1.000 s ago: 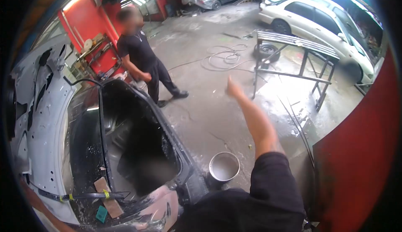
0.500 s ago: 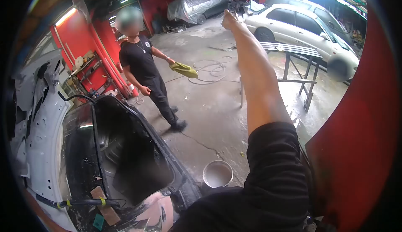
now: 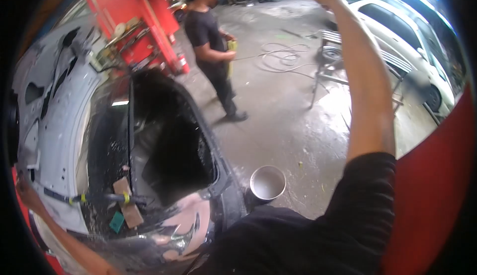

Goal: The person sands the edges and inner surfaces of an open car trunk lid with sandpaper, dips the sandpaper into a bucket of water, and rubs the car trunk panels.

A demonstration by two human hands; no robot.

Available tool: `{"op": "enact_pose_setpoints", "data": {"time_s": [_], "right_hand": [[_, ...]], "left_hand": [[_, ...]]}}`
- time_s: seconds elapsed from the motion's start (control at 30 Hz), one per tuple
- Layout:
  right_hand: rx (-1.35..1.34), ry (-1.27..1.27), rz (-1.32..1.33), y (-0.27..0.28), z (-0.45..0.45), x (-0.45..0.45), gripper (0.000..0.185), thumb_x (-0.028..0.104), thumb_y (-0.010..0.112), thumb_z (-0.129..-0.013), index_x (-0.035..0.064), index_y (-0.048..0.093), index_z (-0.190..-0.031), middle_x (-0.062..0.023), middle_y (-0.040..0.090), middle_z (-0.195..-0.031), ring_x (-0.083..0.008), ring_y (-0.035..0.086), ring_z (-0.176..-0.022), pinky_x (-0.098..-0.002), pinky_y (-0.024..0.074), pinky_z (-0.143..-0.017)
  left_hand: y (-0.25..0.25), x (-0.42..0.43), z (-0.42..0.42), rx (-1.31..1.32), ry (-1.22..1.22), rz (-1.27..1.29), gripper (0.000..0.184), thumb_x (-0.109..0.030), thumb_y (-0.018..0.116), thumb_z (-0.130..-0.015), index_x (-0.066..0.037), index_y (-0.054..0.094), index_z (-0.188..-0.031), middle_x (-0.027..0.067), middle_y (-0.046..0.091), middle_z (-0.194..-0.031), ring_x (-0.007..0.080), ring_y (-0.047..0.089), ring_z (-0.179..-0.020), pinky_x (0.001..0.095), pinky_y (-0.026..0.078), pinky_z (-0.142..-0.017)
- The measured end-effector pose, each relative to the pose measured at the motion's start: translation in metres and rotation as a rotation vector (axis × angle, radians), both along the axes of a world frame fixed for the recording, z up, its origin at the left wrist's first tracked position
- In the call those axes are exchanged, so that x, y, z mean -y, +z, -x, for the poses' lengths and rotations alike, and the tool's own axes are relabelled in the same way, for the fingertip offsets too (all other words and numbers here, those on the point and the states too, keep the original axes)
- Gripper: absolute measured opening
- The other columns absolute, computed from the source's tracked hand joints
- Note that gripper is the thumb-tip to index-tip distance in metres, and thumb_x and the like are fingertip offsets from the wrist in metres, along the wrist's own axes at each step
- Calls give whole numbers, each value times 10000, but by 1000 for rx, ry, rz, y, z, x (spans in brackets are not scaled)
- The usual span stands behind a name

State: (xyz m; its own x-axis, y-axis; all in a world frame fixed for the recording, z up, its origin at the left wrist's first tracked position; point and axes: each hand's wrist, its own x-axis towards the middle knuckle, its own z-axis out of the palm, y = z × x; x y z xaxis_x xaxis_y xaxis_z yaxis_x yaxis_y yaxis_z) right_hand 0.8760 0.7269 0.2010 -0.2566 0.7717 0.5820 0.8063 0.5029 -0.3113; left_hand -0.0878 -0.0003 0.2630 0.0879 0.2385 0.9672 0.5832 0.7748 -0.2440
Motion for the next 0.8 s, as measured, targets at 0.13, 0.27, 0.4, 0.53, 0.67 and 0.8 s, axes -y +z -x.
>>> {"op": "enact_pose_setpoints", "data": {"time_s": [0.13,0.27,0.4,0.53,0.67,0.8], "right_hand": [[-32,-24,66,-30,58,-35,742,59,612,-855,141,444,-1572,-190,702,-1070,-187,622,-566,-374,520,-476],[319,275,-371,-107,130,-135,711,55,692,-833,93,516,-1520,-201,645,-1343,-263,688,-952,-403,558,-864],[159,647,-72,-97,308,0,655,101,681,-861,93,540,-1501,-190,611,-1055,-363,613,-1005,-470,497,-932],[192,919,-521,-36,443,215,565,68,638,-900,51,553,-1458,-196,587,-1162,-388,590,-1072,-456,481,-972],[-74,1072,-950,25,533,343,535,7,609,-920,80,569,-1448,-181,590,-1258,-378,575,-1162,-450,489,-983],[-354,891,-1337,108,606,384,417,184,659,-888,54,697,-1283,-247,644,-1260,-434,607,-1156,-488,473,-1008]], "left_hand": [[3,-4,12,-261,287,159,249,-212,592,-1051,-172,752,-1238,59,726,-1187,235,712,-1063,350,573,-896],[-17,-24,-45,-206,-35,160,213,-94,647,-979,-35,720,-1170,119,752,-1127,305,698,-1054,395,556,-923],[-31,-45,-164,73,-451,-221,177,-159,744,-948,-14,666,-1014,168,709,-1091,350,673,-1050,457,521,-936],[-52,-17,-170,-173,-179,-152,153,-81,747,-890,-32,624,-964,151,682,-1059,371,634,-1033,477,473,-896],[-52,5,-149,-223,-111,-113,180,-120,786,-861,-78,648,-970,93,649,-949,301,608,-920,436,415,-847],[-36,3,-127,-311,-98,-14,187,-115,804,-843,-111,668,-971,41,657,-936,249,615,-903,412,408,-865]]}}
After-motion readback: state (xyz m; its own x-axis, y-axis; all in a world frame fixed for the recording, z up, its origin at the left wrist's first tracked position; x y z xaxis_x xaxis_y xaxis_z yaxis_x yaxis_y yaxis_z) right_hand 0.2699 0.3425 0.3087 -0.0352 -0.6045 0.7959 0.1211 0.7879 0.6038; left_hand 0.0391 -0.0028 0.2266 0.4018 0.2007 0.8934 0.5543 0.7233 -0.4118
